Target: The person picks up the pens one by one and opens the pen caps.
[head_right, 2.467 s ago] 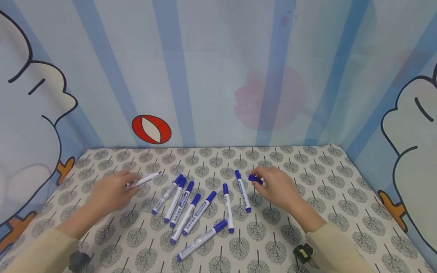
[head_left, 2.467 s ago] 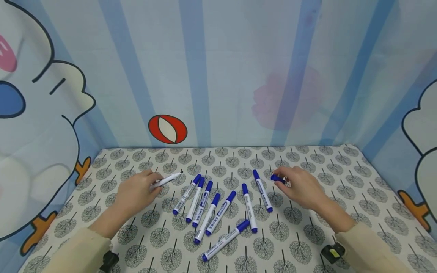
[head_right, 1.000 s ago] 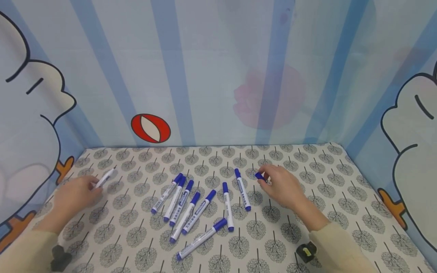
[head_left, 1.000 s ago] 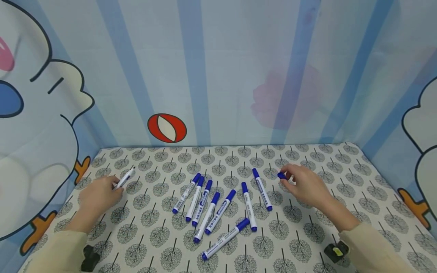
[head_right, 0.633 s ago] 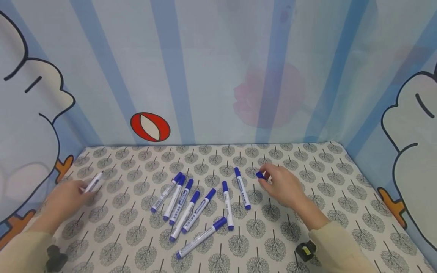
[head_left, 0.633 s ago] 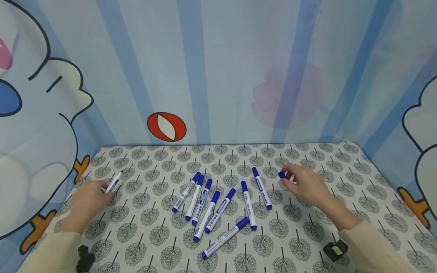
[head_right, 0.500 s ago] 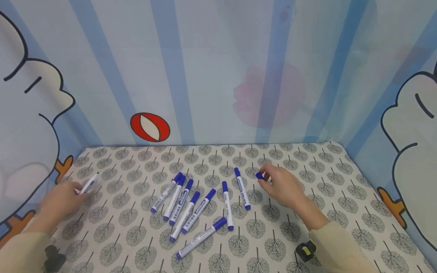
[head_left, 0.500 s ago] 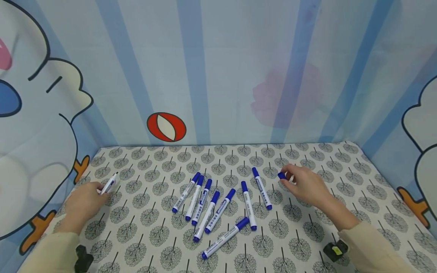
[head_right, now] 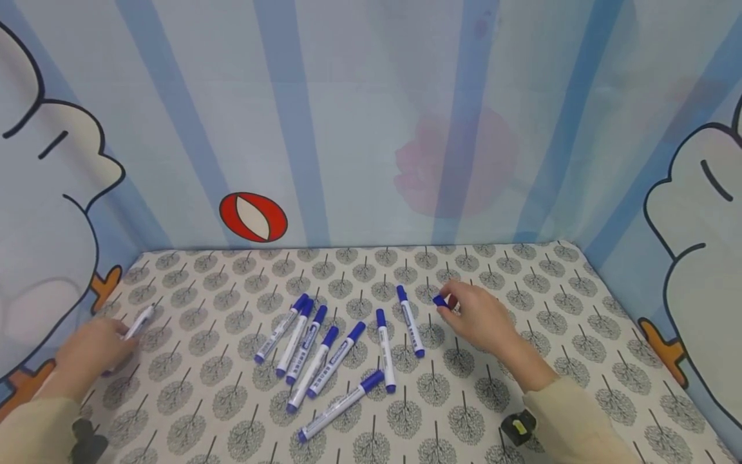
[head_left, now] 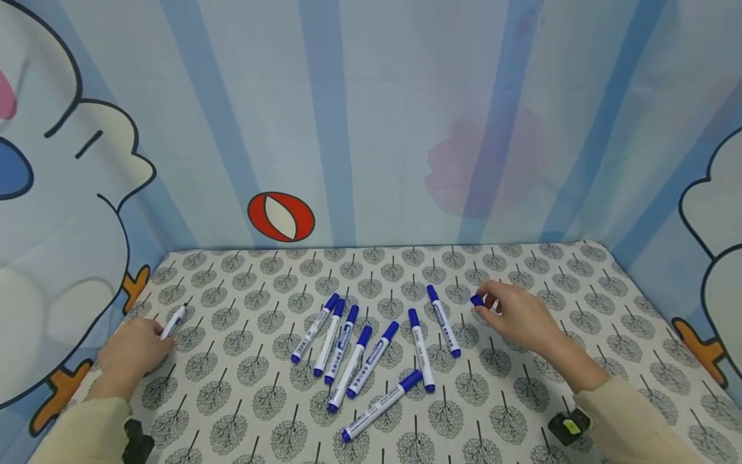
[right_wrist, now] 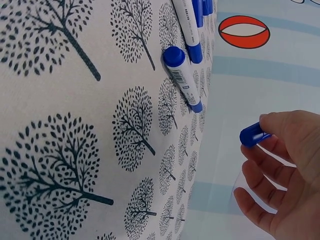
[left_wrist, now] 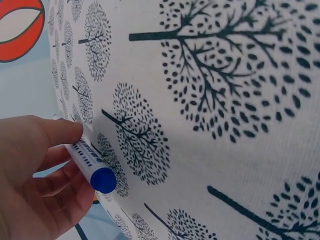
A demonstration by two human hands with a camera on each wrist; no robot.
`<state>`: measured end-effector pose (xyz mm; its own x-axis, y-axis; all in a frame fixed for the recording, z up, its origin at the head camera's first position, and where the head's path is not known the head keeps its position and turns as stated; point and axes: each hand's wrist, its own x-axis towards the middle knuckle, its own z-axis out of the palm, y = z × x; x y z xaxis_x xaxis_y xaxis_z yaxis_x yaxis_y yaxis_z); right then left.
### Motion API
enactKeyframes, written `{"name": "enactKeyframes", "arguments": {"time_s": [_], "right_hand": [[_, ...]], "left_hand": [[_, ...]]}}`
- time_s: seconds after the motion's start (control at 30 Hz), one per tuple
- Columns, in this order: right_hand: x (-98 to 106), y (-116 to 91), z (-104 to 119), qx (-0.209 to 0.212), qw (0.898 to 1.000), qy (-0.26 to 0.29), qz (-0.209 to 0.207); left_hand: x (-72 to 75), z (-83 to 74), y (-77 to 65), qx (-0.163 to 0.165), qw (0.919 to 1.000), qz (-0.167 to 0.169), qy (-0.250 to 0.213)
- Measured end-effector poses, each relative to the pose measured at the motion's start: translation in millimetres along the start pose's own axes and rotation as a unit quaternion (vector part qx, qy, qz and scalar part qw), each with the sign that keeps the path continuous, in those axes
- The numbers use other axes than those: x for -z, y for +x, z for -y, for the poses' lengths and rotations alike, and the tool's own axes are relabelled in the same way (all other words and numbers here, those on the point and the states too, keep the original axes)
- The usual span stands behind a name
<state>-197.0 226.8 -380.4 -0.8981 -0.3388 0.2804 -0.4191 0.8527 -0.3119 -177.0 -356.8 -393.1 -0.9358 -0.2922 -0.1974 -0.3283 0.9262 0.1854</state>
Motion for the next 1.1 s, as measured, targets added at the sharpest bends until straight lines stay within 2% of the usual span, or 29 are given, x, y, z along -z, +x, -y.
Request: {"name": "enactKeyframes", "arguments": {"time_s": [0.3, 0.67, 1.1], "right_hand": [[0.9, -1.0, 0.2, -0.013, 1.000, 0.006, 0.001], [-0.8, -2.5, -1.3, -0.015, 1.000, 0.010, 0.005], [-1.0, -2.0, -1.8, -0.022, 1.000, 0.016, 0.010]], "left_hand": [[-3.4, 3.8, 1.1, 0.001, 1.0000, 0.006, 0.005], [-3.1, -0.6, -0.9, 0.010, 0.9998, 0.014, 0.008], [-6.4, 2.8, -0.4, 0.003, 1.0000, 0.004, 0.006]]}}
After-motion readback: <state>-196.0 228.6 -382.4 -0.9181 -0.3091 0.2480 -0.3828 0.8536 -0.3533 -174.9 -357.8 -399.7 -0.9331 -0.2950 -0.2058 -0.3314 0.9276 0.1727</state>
